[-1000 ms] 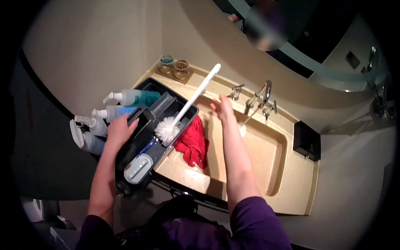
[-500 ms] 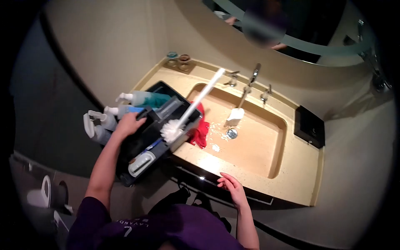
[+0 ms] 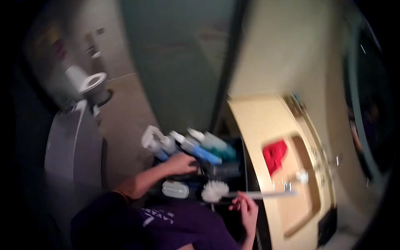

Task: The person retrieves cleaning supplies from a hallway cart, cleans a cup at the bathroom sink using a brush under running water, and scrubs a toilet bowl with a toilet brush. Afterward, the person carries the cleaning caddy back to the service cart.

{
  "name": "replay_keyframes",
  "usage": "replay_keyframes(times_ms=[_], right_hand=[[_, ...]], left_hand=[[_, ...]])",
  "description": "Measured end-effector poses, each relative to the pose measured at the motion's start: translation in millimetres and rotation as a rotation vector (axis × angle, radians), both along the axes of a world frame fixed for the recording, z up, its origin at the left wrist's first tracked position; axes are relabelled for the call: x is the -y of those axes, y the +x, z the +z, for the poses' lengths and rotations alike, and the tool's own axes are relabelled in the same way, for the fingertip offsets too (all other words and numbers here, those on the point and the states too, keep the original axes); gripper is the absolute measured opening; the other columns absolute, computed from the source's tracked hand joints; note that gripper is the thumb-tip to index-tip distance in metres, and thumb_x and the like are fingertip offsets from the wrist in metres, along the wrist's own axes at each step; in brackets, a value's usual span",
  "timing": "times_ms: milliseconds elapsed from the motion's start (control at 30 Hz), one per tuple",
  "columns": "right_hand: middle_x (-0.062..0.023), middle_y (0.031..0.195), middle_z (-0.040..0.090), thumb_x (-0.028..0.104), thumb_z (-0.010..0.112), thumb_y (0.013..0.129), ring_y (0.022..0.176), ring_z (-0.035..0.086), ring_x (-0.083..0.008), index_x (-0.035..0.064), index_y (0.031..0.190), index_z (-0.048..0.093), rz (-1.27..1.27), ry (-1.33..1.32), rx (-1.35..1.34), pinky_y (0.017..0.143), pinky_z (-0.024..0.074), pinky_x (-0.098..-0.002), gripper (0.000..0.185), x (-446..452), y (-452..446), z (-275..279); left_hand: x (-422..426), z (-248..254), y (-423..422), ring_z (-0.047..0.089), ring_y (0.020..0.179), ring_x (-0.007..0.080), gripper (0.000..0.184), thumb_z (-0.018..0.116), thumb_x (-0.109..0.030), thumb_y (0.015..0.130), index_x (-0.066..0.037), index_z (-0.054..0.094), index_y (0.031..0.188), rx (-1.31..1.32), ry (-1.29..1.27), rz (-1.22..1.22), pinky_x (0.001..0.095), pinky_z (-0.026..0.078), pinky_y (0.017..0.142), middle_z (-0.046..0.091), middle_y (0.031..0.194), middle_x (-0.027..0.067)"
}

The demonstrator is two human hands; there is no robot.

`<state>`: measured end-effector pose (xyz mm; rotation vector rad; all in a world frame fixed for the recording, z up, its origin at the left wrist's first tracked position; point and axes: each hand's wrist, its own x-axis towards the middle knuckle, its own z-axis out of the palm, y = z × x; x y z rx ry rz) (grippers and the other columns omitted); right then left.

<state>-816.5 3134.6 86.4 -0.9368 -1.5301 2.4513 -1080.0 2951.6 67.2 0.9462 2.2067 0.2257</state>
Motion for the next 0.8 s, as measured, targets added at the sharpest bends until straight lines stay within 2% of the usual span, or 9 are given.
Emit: replay_keyframes(times_ms=[100, 167, 200, 367, 433, 467, 500, 633, 800], right_hand=[[-0.0087, 0.086, 0.058, 0.009, 0.047, 0.090, 0.070, 0.057, -0.0132, -0.0023, 0.109, 0.054, 0.318, 0.168, 0.113, 0.064, 0.0468, -0.0243, 0.023, -49, -31, -48], [-0.0172, 0.108, 0.058, 0.019, 0.048, 0.088, 0.102, 0.053, -0.0278, 0.0000, 0.117, 0.051, 0.682, 0.325, 0.274, 0.086, 0.0413, -0.0342, 0.034, -98, -90, -39], [-0.0177, 0.108, 0.058, 0.019, 0.048, 0.088, 0.103, 0.053, -0.0280, -0.0004, 0.116, 0.051, 0.769, 0.375, 0.177, 0.086, 0.0412, -0.0342, 0.034, -92, -65, -71], [-0.0198, 0.108, 0.057, 0.023, 0.047, 0.089, 0.103, 0.053, -0.0296, 0.0016, 0.115, 0.053, 1.062, 0.387, -0.111, 0.086, 0.0411, -0.0359, 0.034, -248, -201, -143], [-0.0106, 0.087, 0.060, 0.010, 0.049, 0.089, 0.073, 0.058, -0.0141, -0.0010, 0.110, 0.054, 1.096, 0.408, -0.326, 0.064, 0.0460, -0.0242, 0.024, -250, -219, -193], [-0.0130, 0.088, 0.060, 0.010, 0.051, 0.088, 0.075, 0.059, -0.0139, 0.0010, 0.111, 0.055, 1.128, 0.446, -0.339, 0.066, 0.0459, -0.0248, 0.025, -267, -229, -204], [-0.0168, 0.102, 0.058, 0.016, 0.050, 0.088, 0.093, 0.058, -0.0315, 0.0030, 0.111, 0.053, 1.198, 0.473, -0.399, 0.078, 0.0473, -0.0361, 0.027, -287, -245, -215], [-0.0162, 0.103, 0.058, 0.018, 0.050, 0.087, 0.095, 0.056, -0.0318, 0.0064, 0.112, 0.053, 1.342, 0.430, -0.626, 0.079, 0.0466, -0.0367, 0.028, -342, -339, -248], [-0.0160, 0.104, 0.057, 0.025, 0.048, 0.088, 0.094, 0.056, -0.0312, 0.0076, 0.114, 0.052, 1.459, 0.572, -0.592, 0.081, 0.0458, -0.0373, 0.031, 24, -370, -151]], left_hand=[[-29, -5, -9, 0.061, 0.079, 0.0333, 0.035, 0.058, -0.042, 0.075, -0.009, 0.063, 0.085, -0.016, -0.065, 0.045, 0.0430, 0.049, 0.070, 0.063, 0.081, 0.0166], [-63, -28, -39, 0.061, 0.076, 0.0327, 0.040, 0.058, -0.047, 0.075, -0.008, 0.063, 0.086, -0.089, -0.106, 0.046, 0.0429, 0.049, 0.068, 0.063, 0.079, 0.0163], [-46, -43, 3, 0.062, 0.075, 0.0322, 0.041, 0.058, -0.047, 0.074, -0.008, 0.063, 0.086, -0.103, -0.169, 0.120, 0.0425, 0.049, 0.067, 0.063, 0.078, 0.0160], [-179, -49, -63, 0.063, 0.073, 0.0308, 0.042, 0.056, -0.047, 0.076, -0.008, 0.064, 0.086, -0.186, -0.342, 0.388, 0.0415, 0.050, 0.065, 0.063, 0.076, 0.0153], [-178, -68, -40, 0.063, 0.072, 0.0305, 0.042, 0.054, -0.047, 0.077, -0.007, 0.064, 0.085, -0.289, -0.324, 0.479, 0.0414, 0.050, 0.065, 0.063, 0.075, 0.0149], [-200, -77, -30, 0.063, 0.073, 0.0302, 0.043, 0.050, -0.048, 0.080, -0.007, 0.064, 0.085, -0.282, -0.361, 0.553, 0.0415, 0.050, 0.064, 0.064, 0.075, 0.0140], [-221, -92, -29, 0.063, 0.073, 0.0302, 0.044, 0.050, -0.049, 0.080, -0.007, 0.064, 0.084, -0.280, -0.415, 0.606, 0.0417, 0.050, 0.064, 0.064, 0.075, 0.0140], [-280, -134, -73, 0.063, 0.073, 0.0305, 0.048, 0.049, -0.053, 0.079, -0.007, 0.063, 0.083, -0.289, -0.519, 0.768, 0.0427, 0.050, 0.063, 0.064, 0.076, 0.0146], [106, -61, -92, 0.062, 0.078, 0.0327, 0.049, 0.052, -0.054, 0.076, -0.008, 0.062, 0.088, -0.117, -0.375, 0.819, 0.0441, 0.049, 0.070, 0.063, 0.080, 0.0174]])
